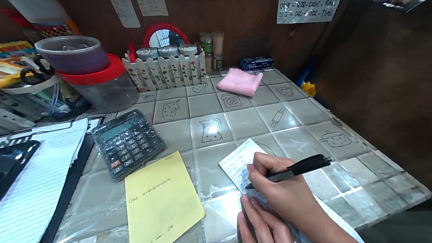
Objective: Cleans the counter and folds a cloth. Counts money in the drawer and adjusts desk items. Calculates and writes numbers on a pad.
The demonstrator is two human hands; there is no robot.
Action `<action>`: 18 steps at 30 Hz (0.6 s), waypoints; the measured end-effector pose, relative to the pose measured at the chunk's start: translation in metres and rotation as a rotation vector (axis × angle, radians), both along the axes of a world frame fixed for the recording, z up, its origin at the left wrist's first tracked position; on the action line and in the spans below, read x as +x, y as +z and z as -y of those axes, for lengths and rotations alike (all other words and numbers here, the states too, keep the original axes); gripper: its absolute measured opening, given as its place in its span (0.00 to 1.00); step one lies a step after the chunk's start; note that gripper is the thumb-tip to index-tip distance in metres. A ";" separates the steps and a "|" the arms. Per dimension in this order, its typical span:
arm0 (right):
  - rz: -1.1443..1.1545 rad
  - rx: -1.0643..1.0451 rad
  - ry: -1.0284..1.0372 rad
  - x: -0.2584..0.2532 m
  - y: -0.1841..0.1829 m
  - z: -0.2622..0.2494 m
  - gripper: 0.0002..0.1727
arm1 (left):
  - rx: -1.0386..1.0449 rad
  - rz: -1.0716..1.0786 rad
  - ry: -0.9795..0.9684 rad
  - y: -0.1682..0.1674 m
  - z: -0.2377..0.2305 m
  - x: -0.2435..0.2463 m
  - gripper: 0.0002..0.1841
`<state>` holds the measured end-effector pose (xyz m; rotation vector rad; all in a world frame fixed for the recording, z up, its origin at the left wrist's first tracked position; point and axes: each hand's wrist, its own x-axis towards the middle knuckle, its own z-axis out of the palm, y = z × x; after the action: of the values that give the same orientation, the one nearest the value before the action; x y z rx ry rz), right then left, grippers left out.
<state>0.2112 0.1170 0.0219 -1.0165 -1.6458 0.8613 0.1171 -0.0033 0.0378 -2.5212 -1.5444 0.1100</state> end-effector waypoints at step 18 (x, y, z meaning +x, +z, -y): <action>-0.011 -0.033 -0.021 0.008 0.003 -0.001 0.15 | 0.016 -0.028 0.001 -0.002 0.000 0.000 0.20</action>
<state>0.2197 0.1184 0.0245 -1.0484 -1.6140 0.8805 0.1170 -0.0028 0.0363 -2.4962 -1.5298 0.1321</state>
